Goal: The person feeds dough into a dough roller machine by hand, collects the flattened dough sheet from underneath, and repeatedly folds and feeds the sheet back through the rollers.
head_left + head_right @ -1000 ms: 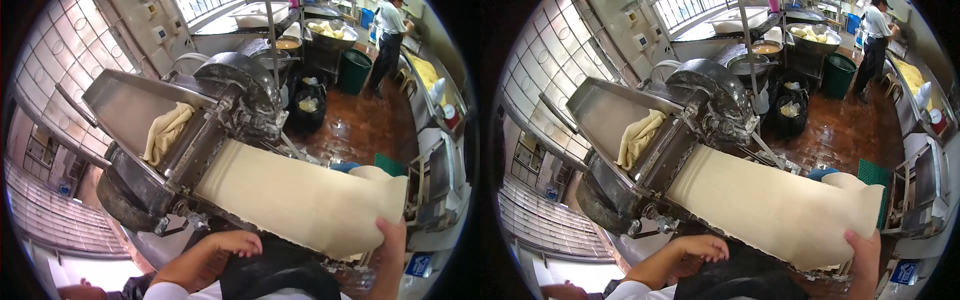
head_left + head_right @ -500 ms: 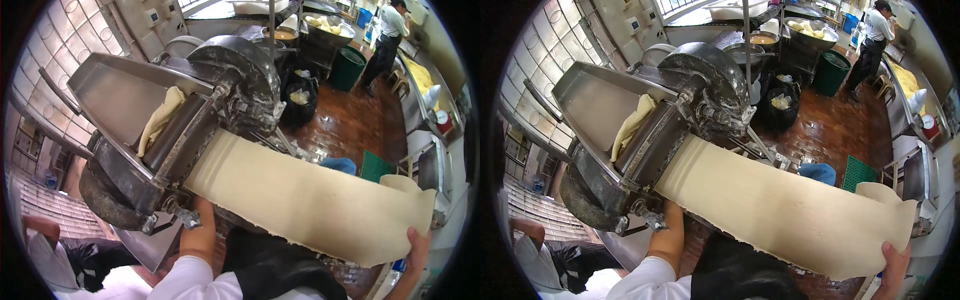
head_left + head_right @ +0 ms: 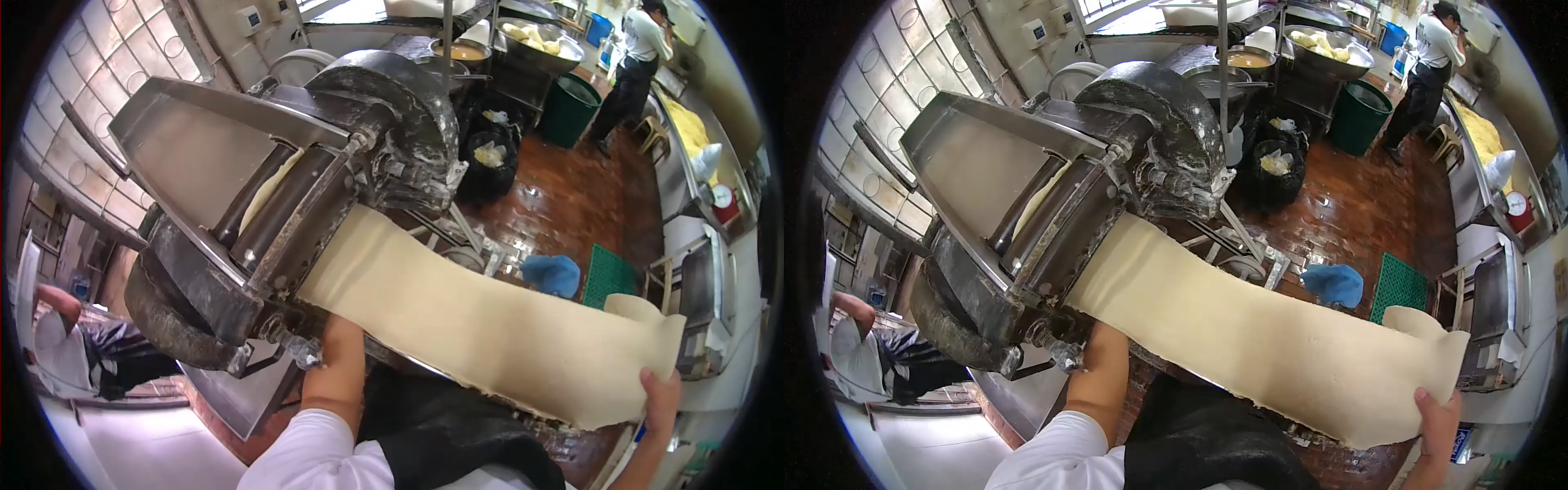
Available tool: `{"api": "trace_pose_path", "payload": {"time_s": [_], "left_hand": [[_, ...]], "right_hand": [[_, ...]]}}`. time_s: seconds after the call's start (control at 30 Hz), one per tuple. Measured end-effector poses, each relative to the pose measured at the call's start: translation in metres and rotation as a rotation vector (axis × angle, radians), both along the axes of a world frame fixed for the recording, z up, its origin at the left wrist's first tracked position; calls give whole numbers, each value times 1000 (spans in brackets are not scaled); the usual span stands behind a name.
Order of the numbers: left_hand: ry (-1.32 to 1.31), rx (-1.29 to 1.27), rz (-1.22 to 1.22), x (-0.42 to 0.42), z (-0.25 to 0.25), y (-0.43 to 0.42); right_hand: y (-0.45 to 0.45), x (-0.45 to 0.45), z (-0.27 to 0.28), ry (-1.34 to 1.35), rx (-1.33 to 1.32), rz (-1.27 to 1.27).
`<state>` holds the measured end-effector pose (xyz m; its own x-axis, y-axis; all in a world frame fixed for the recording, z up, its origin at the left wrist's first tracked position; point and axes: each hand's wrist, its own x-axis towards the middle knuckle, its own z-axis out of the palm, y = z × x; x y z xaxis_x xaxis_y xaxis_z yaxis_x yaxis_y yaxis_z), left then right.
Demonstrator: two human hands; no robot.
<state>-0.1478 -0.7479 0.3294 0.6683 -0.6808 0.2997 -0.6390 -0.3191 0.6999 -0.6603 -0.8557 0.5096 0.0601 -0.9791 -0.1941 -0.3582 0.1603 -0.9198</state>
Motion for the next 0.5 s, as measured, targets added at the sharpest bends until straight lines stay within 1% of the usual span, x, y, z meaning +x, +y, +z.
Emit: {"api": "trace_pose_path", "payload": {"time_s": [0.07, 0.2, 0.23, 0.3, 0.43, 0.5], "left_hand": [[-58, 21, -21, -11, 6, -4], [-118, 46, -78, -33, 21, -11], [-126, 52, -97, -42, 23, -14], [-136, 52, -134, -61, 28, -21], [-154, 43, -209, -89, 51, -20], [-162, 32, -266, -105, 67, -17]], "right_hand": [[-7, -8, -21, 49, 24, 59], [-9, 5, -53, 59, 50, 5], [-12, 1, -65, 7, 108, 7], [-17, 5, -87, -12, 139, -14], [-24, 19, -125, -104, 237, -34], [-28, 22, -147, -143, 240, -20]]}}
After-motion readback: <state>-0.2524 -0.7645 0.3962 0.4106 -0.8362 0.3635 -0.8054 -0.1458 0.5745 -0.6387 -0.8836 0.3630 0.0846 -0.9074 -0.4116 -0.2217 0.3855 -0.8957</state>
